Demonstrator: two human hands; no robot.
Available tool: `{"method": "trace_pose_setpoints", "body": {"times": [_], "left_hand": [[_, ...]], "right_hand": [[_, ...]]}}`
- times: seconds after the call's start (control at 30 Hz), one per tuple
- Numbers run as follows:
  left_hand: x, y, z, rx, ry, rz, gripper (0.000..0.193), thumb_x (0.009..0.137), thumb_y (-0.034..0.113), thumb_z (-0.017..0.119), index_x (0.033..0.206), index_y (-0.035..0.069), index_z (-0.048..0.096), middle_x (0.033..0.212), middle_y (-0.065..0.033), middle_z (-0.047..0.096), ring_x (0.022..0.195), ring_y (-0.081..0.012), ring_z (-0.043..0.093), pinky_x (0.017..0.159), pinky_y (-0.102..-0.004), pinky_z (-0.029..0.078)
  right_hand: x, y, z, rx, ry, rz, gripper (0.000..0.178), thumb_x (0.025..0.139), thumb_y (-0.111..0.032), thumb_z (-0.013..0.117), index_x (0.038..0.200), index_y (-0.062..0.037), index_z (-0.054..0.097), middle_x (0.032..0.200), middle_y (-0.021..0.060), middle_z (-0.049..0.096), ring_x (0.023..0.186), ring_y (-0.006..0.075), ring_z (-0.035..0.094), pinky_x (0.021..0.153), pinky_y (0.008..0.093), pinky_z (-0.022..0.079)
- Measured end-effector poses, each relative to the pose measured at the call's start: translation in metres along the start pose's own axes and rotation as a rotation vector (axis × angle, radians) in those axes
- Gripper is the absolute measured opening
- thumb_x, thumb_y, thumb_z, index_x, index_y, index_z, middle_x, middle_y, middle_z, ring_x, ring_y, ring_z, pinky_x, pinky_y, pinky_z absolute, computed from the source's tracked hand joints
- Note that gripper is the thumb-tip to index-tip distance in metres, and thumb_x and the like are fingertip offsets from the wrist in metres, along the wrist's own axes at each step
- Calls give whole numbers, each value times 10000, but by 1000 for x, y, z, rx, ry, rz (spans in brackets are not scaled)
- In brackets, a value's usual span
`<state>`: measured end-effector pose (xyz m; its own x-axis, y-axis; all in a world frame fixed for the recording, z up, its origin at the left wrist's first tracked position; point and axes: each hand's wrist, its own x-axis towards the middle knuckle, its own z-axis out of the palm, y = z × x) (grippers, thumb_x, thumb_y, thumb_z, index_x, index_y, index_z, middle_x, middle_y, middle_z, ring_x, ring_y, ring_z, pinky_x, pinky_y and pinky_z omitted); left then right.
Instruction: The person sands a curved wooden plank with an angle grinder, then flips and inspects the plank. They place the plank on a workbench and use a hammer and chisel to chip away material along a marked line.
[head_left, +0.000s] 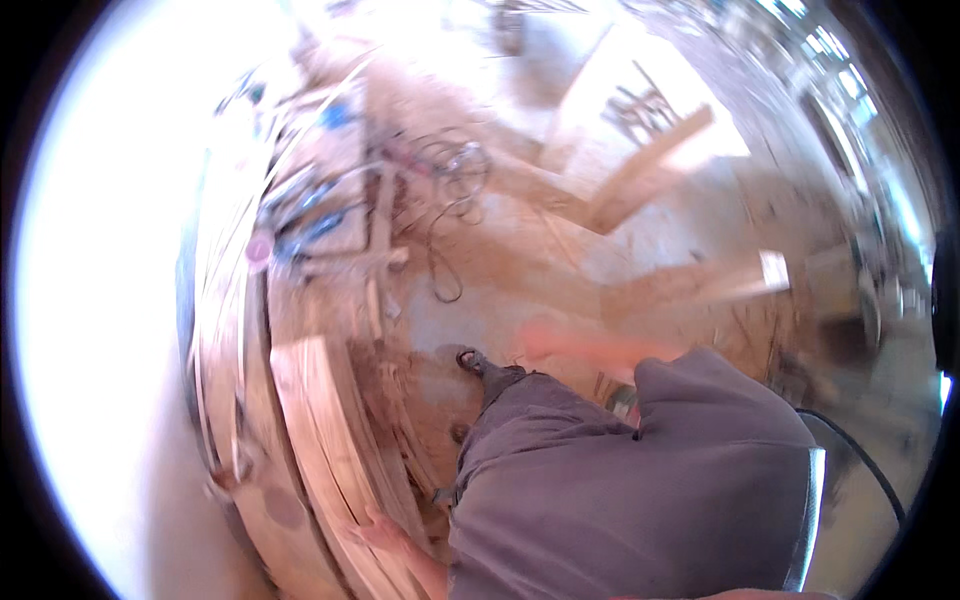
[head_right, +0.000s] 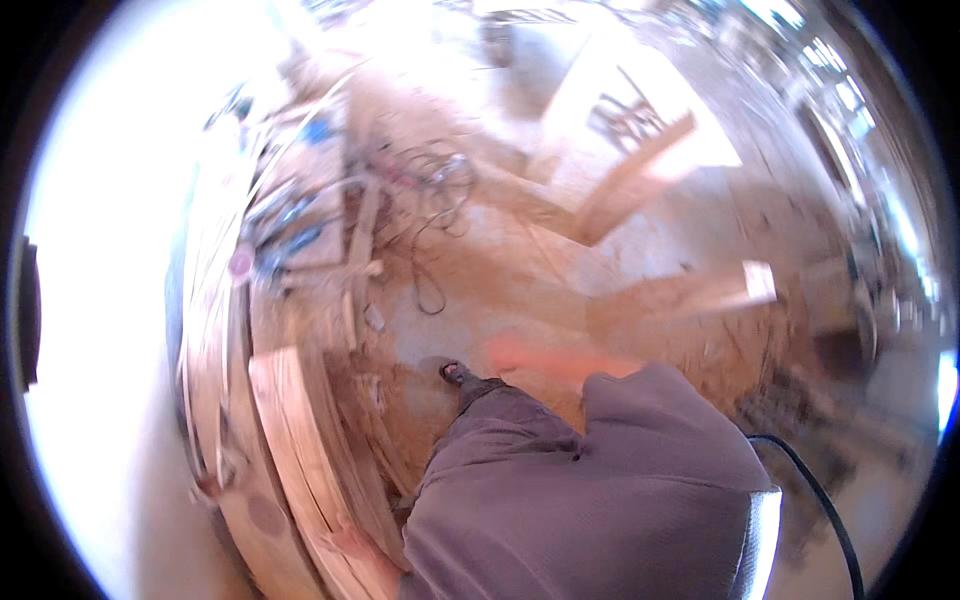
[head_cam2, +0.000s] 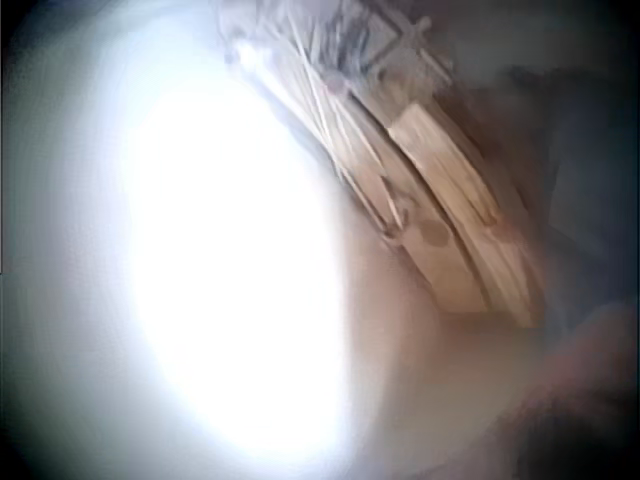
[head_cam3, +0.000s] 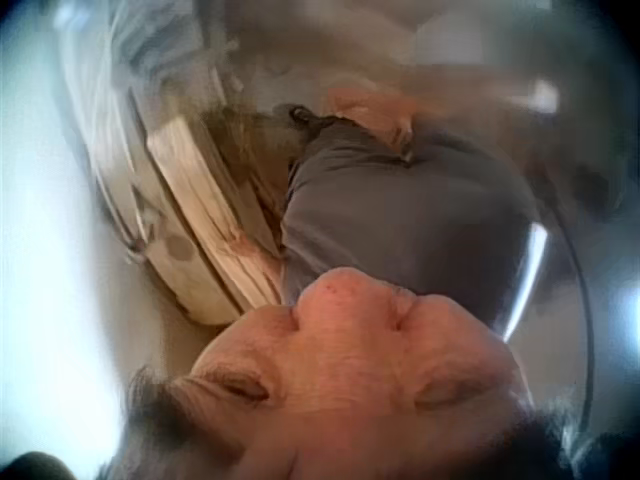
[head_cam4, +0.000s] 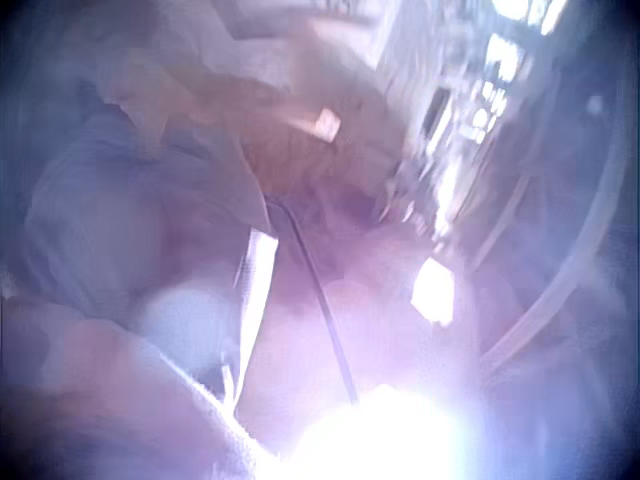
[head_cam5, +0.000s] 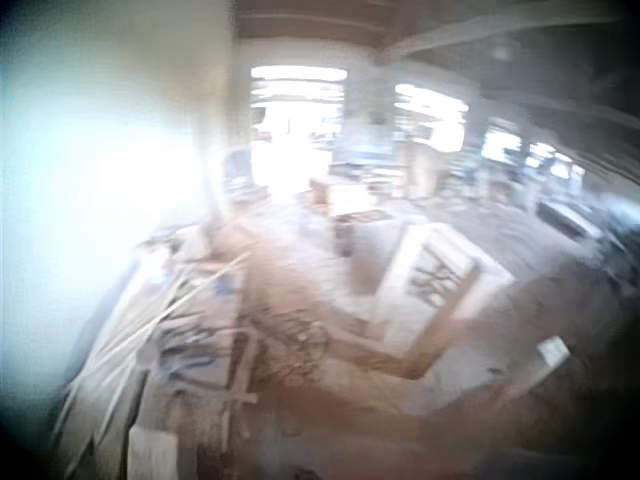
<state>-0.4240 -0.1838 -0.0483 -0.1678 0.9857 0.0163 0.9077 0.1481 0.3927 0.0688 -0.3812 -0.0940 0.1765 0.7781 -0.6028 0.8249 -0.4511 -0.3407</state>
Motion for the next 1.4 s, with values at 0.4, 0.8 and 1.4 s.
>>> {"method": "trace_pose_setpoints", "body": {"times": [0.4,0.8,1.4], "left_hand": [[62,3,21,434,-277,780,704,1104,495,310,1598,1,396,1726,-241,188,1596,-411,148,1294,-521,105],[40,-32,-7,486,-296,991,699,1111,471,284,1608,-14,361,1735,-238,151,1601,-429,126,1289,-542,123],[-6,-98,-37,510,-96,963,714,903,133,578,1561,-58,376,1688,-277,257,1550,-450,269,1290,-520,215]], "right_hand": [[-278,7,344,210,282,835,218,837,-201,625,853,-14,736,822,214,698,789,401,715,717,553,541],[-315,-95,362,1426,223,988,363,865,-296,651,1089,-27,745,1082,246,735,953,438,690,808,511,540],[-305,24,281,666,154,630,361,929,-322,594,1041,-21,760,1037,268,723,1048,444,686,929,496,528]]}}
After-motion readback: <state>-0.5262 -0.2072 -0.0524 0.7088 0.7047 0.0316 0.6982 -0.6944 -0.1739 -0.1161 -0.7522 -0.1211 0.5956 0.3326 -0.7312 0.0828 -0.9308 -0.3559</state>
